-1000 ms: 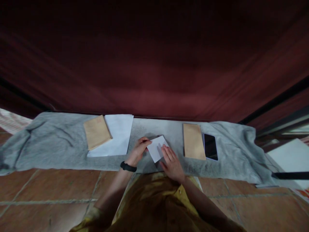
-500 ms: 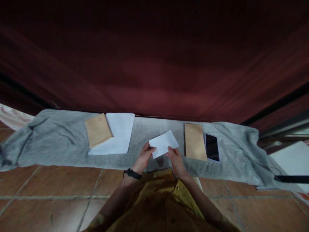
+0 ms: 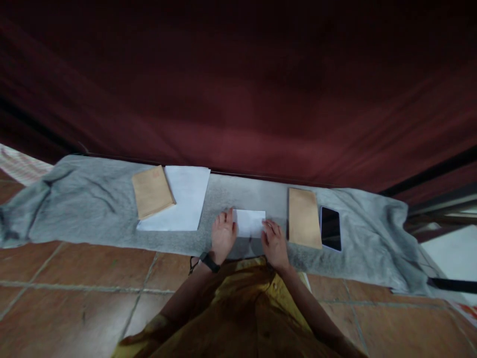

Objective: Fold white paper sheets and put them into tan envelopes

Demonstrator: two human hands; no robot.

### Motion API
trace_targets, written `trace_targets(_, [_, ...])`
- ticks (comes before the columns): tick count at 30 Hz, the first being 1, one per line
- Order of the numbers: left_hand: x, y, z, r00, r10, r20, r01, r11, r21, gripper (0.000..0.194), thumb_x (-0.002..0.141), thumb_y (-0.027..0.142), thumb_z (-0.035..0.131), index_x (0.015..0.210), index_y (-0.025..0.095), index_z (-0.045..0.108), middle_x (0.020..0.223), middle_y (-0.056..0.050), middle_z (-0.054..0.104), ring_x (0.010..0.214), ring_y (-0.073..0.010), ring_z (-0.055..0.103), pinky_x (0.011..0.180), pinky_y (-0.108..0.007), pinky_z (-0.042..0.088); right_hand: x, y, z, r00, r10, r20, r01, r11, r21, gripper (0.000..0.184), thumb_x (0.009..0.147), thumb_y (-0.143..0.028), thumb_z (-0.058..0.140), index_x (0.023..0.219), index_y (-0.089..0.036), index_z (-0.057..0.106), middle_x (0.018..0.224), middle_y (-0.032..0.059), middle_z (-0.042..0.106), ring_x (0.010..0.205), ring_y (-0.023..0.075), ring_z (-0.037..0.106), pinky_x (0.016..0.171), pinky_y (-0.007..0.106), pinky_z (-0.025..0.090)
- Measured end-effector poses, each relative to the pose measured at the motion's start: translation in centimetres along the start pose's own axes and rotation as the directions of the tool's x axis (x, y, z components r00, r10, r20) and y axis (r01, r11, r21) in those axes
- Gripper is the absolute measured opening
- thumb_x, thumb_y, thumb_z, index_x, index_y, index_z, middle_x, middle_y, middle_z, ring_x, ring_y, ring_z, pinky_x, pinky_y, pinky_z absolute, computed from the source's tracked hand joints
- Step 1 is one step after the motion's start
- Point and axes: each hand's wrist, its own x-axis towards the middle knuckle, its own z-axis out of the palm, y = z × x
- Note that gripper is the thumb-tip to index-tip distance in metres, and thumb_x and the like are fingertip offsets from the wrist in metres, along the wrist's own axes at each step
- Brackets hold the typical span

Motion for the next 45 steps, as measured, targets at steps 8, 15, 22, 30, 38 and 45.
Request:
trace_targets(8, [-1.4,2.5,2.4,0.92,0.368,0.137,-0.385,0.914,0.131,0.058,0.1,0.022,0.036,0.158,0.013,0.036,0.164,-0.014,0.038,0.154,-0.0277,0.029,0.127,-0.052,0.021,2.0,-1.9,2.0,0.976,-0.11,0.187,0.141,0.977,-0.161,0.051,0.109,-0.03,0.031,0.153,-0.008,0.044,0.158,0.0193,0.045,0.15,0.0286,0.036,0.121,0.053,0.031])
trace_targets(15, [-1.3,2.1,2.6,0.912,0.38,0.153,-0.402,0.901,0.162,0.058,0.103,0.033,0.039,0.157,0.012,0.037,0.165,-0.015,0.034,0.155,-0.028,0.027,0.127,-0.052,0.02,1.5,-0.7,2.5,0.985,-0.09,0.15,0.13,0.951,-0.282,0.057,0.11,-0.037,0.03,0.157,-0.006,0.037,0.162,0.02,0.038,0.152,0.0295,0.03,0.122,0.052,0.028])
trace_targets(22, [-1.2,2.0,2.7,0.903,0.397,0.164,-0.421,0.894,0.153,0.059,0.103,0.036,0.039,0.156,0.01,0.037,0.166,-0.016,0.032,0.156,-0.0275,0.025,0.128,-0.052,0.017,1.6,-0.2,2.5,0.983,-0.092,0.157,0.139,0.937,-0.322,0.058,0.109,-0.037,0.03,0.159,-0.006,0.033,0.163,0.021,0.035,0.151,0.0301,0.032,0.12,0.053,0.028])
trace_targets(30, [-0.9,0.7,2.4,0.891,0.432,0.142,-0.45,0.883,0.134,0.061,0.105,0.044,0.038,0.158,0.013,0.036,0.167,-0.014,0.03,0.157,-0.0261,0.022,0.129,-0.05,0.017,1.7,-0.2,2.6,0.987,-0.079,0.142,0.124,0.93,-0.347,0.056,0.109,-0.035,0.03,0.158,-0.008,0.036,0.162,0.0189,0.039,0.149,0.0303,0.036,0.121,0.053,0.027])
trace_targets(38, [-0.5,-1.1,1.5,0.963,0.255,0.084,-0.267,0.942,0.202,0.064,0.106,0.044,0.033,0.157,0.006,0.035,0.164,-0.017,0.034,0.155,-0.0268,0.026,0.127,-0.047,0.023,1.5,0.1,2.6,0.995,-0.047,0.092,0.076,0.938,-0.339,0.058,0.109,-0.036,0.032,0.157,-0.005,0.037,0.16,0.0211,0.041,0.148,0.0312,0.039,0.121,0.053,0.027])
trace_targets(45, [-0.6,-1.5,1.3,0.973,0.216,0.086,-0.23,0.947,0.223,0.064,0.106,0.044,0.031,0.157,0.005,0.036,0.163,-0.016,0.036,0.155,-0.0267,0.028,0.128,-0.048,0.022,2.1,-1.2,3.1,0.999,0.041,0.021,-0.032,0.949,-0.314,0.056,0.108,-0.035,0.034,0.153,-0.002,0.042,0.16,0.0272,0.038,0.15,0.0355,0.035,0.118,0.061,0.03])
